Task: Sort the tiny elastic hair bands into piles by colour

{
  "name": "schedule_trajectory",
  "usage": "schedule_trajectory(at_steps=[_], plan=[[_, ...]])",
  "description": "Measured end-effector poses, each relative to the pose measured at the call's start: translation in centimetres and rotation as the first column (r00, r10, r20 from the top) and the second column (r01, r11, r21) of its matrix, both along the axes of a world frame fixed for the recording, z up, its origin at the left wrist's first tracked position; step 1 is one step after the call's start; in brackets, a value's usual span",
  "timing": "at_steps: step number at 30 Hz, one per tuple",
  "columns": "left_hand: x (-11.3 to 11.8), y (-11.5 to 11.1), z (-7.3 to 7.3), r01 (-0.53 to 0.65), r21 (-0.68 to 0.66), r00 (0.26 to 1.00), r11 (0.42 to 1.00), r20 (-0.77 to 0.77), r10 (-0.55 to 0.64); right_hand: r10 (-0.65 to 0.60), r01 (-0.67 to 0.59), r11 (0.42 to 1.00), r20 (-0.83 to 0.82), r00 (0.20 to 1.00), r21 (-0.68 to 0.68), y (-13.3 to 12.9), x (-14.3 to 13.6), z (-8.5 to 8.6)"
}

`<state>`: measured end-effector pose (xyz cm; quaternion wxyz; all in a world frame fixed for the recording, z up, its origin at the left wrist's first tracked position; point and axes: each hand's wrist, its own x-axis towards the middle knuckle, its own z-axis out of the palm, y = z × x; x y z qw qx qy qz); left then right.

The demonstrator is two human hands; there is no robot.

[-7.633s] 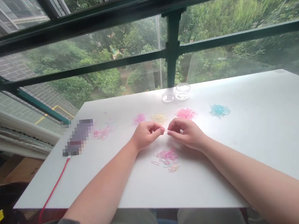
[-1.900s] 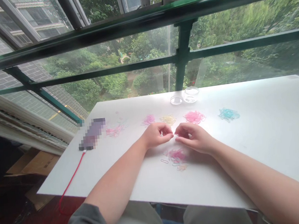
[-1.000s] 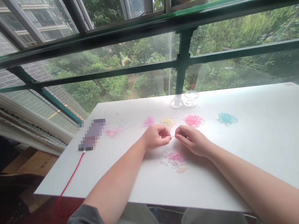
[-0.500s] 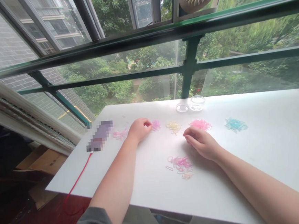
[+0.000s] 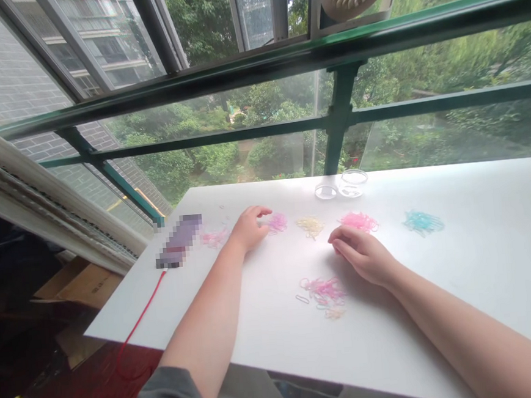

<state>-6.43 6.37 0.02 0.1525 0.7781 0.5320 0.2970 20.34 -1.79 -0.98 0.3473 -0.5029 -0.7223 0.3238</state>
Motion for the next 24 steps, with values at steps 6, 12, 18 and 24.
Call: schedule_trajectory(at_steps=[6,12,18,24], plan=[[-0.1,0.0,-0.3,0.129,-0.017,0.990,0.991,-0.060,-0.130,0.051,-0.053,0.999,0.171,0.984,0.007,0.2,1.0,0.7],[0.1,0.4,-0.6,0.134,-0.005,0.989,0.991,-0.058,-0.134,0.346,-0.339,0.938,0.308,0.886,-0.076,-0.7,1.1,2.6],[0.5,0.3,-0.7,0.060,0.002,0.997,0.998,-0.040,-0.060,0.411,-0.415,0.907,0.375,0.831,-0.075,-0.8,1.2,2.9],[1.0,0.2,-0.5,0.058,0.032,0.995,0.998,0.073,-0.060,0.389,-0.409,0.912,0.387,0.836,-0.033,-0.8,0.8,2.2]])
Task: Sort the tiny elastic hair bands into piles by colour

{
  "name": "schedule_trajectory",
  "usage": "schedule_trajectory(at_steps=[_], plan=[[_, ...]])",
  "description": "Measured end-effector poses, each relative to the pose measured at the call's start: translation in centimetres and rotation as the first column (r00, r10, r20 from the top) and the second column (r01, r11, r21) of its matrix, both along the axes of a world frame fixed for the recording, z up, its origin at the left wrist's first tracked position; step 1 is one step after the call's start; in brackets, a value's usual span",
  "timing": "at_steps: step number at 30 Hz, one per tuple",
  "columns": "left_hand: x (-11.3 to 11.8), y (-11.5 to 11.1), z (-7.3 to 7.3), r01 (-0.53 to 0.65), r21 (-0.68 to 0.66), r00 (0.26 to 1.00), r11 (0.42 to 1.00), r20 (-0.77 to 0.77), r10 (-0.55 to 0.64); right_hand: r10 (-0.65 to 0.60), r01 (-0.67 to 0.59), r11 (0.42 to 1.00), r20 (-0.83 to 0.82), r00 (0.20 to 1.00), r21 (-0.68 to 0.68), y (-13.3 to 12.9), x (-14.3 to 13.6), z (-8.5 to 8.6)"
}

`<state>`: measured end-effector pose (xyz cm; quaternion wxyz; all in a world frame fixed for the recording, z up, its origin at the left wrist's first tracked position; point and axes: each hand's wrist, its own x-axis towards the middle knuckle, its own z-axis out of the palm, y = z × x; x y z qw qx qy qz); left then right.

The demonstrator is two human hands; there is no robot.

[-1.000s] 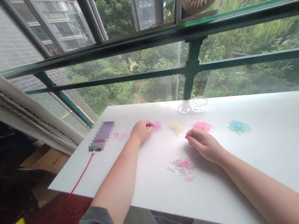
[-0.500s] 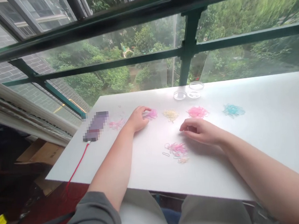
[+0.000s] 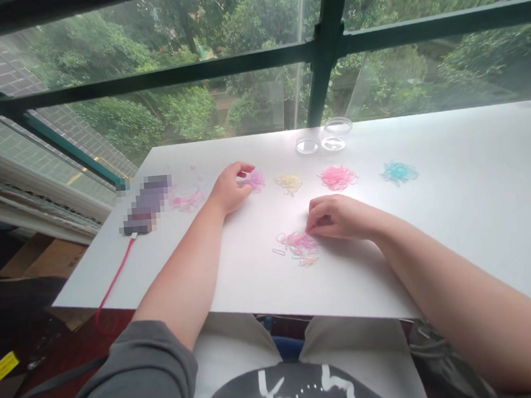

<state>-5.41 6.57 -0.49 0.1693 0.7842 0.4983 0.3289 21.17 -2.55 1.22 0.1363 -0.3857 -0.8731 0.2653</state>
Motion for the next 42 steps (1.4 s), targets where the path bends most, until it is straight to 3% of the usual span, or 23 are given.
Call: schedule_trajectory(at_steps=[5,9,13,15,18,22,31,42], plan=[[0.8,-0.7,0.7,0.015,0.077,0.996,0.997,0.091,-0.022,-0.049,0.049,0.999,0.000,0.999,-0.010,0.1,-0.1,-0.1],[2.3,-2.2,1.1,0.172,0.042,0.977,0.984,0.117,-0.176,-0.088,0.088,0.996,-0.003,0.996,-0.017,0.1,-0.1,-0.1],[4.3,-4.3,1.4,0.426,-0.115,0.904,0.897,0.013,-0.427,-0.136,0.134,0.990,-0.027,0.990,-0.049,0.1,-0.1,-0.2],[5.0,-5.3,1.6,0.503,-0.222,0.853,0.835,-0.028,-0.521,-0.147,0.144,0.987,-0.031,0.989,-0.065,0.1,-0.1,-0.2],[5.5,-6.1,1.8,0.561,-0.265,0.798,0.785,-0.080,-0.597,-0.150,0.147,0.986,-0.032,0.988,-0.081,0.0,-0.2,-0.1],[5.9,-6.4,1.9,0.559,-0.265,0.784,0.785,-0.139,-0.605,-0.140,0.136,0.986,-0.039,0.989,-0.096,0.0,-0.3,0.0],[6.5,-6.5,1.5,0.471,-0.280,0.853,0.836,-0.096,-0.513,-0.152,0.148,0.985,-0.040,0.988,-0.087,-0.1,-0.3,-0.1],[5.9,-6.6,1.8,0.540,-0.322,0.799,0.778,-0.094,-0.594,-0.189,0.182,0.979,-0.071,0.979,-0.095,0.1,-0.3,-0.2]])
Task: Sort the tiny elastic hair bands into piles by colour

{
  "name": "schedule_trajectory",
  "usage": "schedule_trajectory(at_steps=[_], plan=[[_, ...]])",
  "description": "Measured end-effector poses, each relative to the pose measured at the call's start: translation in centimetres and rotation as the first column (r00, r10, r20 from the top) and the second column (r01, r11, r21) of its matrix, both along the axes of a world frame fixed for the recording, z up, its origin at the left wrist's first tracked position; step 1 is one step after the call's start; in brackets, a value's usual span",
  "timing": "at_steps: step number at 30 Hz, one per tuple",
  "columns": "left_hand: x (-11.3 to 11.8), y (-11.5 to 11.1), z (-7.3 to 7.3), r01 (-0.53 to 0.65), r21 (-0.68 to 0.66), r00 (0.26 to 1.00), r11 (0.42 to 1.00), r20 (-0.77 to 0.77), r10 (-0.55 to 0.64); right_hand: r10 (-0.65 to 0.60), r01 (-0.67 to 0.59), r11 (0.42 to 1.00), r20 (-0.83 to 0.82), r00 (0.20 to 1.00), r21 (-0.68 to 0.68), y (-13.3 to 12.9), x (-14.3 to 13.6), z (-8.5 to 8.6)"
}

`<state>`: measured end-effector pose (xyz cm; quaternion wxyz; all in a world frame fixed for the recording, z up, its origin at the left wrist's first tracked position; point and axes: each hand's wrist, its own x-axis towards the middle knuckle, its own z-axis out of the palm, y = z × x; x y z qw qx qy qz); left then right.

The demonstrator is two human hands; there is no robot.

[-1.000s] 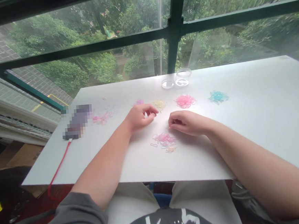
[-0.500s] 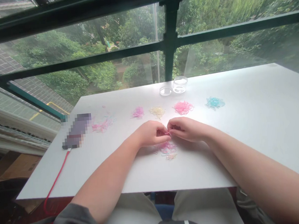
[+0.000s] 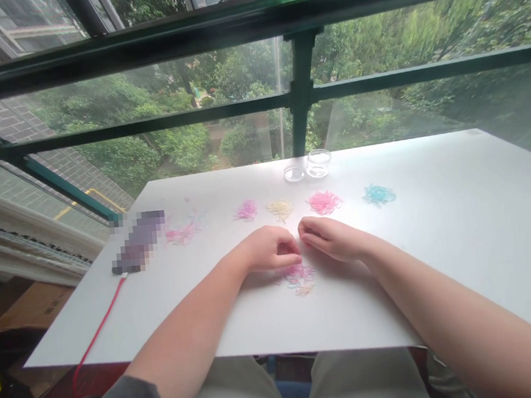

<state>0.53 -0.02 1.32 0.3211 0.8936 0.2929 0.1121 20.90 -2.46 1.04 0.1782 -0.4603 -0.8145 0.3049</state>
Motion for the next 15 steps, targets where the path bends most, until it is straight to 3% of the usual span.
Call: schedule_trajectory(at_steps=[6,15], plan=[[-0.19,0.48,-0.50,-0.126,-0.007,0.990,0.992,0.056,0.126,-0.033,0.033,0.999,-0.004,0.999,-0.011,0.13,0.05,-0.30],[0.16,0.67,-0.67,-0.188,0.071,0.966,0.980,0.193,0.171,-0.046,0.046,0.999,-0.006,0.999,0.010,0.17,-0.11,-0.40]])
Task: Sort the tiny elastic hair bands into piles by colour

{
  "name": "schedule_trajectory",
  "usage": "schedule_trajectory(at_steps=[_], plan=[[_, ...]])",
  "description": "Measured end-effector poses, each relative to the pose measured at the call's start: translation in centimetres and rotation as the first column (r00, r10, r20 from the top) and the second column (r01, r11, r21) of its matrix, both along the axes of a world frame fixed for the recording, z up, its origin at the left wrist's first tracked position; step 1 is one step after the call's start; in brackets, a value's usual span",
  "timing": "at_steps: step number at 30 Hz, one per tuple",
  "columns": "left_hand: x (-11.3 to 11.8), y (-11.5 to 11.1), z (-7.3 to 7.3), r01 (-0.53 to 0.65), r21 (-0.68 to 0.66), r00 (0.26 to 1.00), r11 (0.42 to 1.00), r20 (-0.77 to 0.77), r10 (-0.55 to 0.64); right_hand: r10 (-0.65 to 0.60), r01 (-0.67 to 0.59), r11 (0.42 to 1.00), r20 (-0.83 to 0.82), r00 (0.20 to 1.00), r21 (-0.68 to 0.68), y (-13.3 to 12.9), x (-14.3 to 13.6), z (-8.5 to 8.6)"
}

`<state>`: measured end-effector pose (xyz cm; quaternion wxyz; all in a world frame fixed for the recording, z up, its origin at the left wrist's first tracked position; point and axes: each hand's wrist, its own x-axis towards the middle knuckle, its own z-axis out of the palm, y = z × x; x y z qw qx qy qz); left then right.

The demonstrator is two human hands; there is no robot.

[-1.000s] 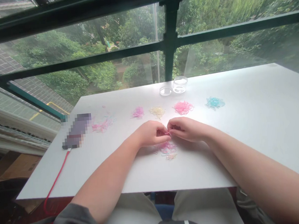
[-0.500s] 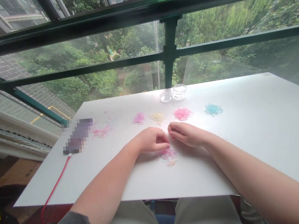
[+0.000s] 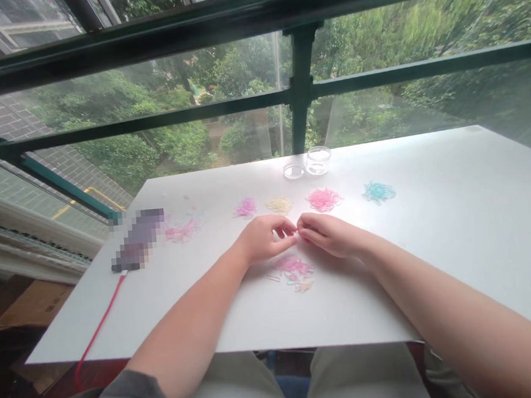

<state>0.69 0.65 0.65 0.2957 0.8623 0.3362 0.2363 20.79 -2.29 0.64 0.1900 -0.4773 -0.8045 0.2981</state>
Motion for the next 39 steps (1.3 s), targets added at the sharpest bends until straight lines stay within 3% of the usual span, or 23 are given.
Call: schedule_trajectory(at_steps=[4,16,24,31,39], plan=[[0.2,-0.1,0.1,-0.028,0.011,0.999,1.000,0.034,0.028,-0.005,0.005,1.000,0.000,1.000,0.019,0.0,0.0,0.0],[0.1,0.0,0.2,0.069,-0.152,0.998,0.986,0.006,-0.069,0.041,-0.042,0.999,0.048,0.998,0.020,-0.1,0.2,0.4],[-0.8,0.4,0.4,0.229,-0.399,0.970,0.888,0.168,-0.174,0.054,-0.054,0.999,-0.082,0.995,-0.004,0.3,0.5,0.4],[-0.2,0.4,-0.4,0.082,-0.262,0.995,0.961,0.085,-0.061,0.019,-0.019,0.999,-0.018,1.000,0.048,-0.2,-0.3,-0.1],[-0.2,0.3,-0.7,0.026,-0.191,0.999,0.981,0.030,-0.021,0.022,-0.020,0.998,-0.036,0.999,0.067,-0.8,-0.9,-0.3]])
